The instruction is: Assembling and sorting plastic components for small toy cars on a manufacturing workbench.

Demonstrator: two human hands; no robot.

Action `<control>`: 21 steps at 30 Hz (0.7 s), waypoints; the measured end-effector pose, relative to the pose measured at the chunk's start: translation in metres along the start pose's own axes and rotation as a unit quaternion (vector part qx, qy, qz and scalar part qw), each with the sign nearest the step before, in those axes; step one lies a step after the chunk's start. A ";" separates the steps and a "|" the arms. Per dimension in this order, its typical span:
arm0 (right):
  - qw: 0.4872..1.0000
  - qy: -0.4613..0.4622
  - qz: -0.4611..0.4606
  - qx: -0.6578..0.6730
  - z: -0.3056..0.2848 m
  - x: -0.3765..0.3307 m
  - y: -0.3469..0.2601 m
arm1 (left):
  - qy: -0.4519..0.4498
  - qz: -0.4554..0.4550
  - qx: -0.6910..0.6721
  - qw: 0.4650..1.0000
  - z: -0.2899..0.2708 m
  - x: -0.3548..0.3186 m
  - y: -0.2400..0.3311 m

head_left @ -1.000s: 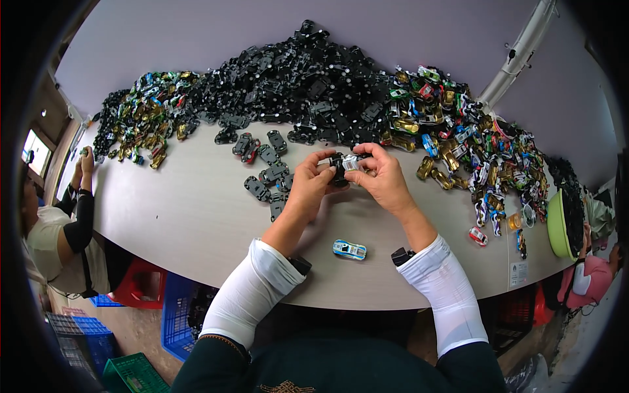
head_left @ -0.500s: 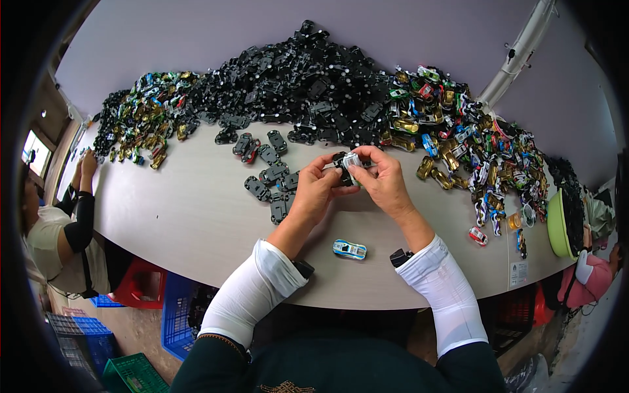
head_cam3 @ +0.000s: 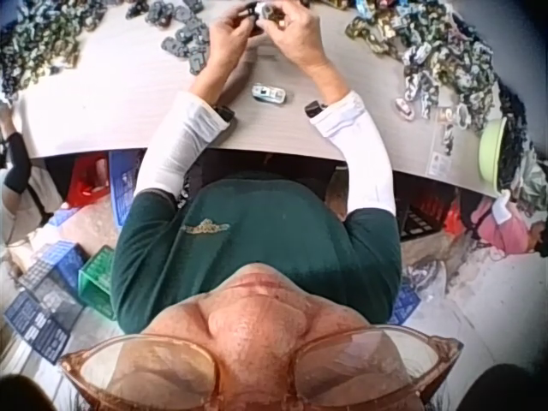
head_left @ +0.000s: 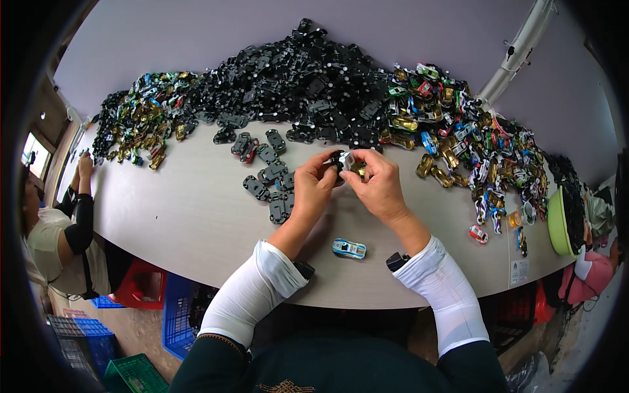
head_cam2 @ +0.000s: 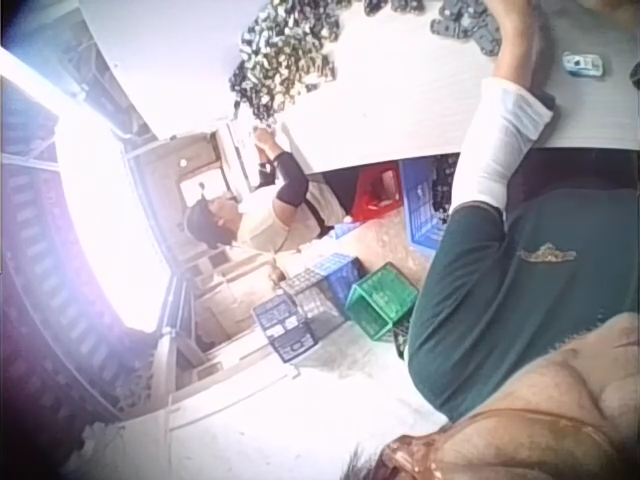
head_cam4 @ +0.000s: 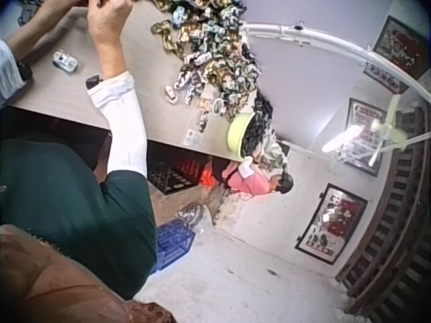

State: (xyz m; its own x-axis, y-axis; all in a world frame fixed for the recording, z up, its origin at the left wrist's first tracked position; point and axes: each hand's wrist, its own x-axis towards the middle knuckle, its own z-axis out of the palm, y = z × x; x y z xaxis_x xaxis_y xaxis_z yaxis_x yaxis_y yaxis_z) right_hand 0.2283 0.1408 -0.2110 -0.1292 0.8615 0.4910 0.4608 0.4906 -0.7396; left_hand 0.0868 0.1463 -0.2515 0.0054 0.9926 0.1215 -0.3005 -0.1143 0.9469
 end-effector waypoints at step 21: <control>0.996 0.004 -0.062 -0.064 0.000 -0.003 0.013 | -0.038 -0.075 -0.017 0.996 -0.004 0.001 0.010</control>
State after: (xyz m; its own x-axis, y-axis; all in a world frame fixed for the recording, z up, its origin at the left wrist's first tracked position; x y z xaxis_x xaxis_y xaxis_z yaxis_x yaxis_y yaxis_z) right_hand 0.2342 0.1445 -0.2222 -0.1860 0.7937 0.5792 0.5494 0.5727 -0.6084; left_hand 0.0800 0.1465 -0.2428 0.1247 0.9922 0.0024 -0.3237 0.0384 0.9454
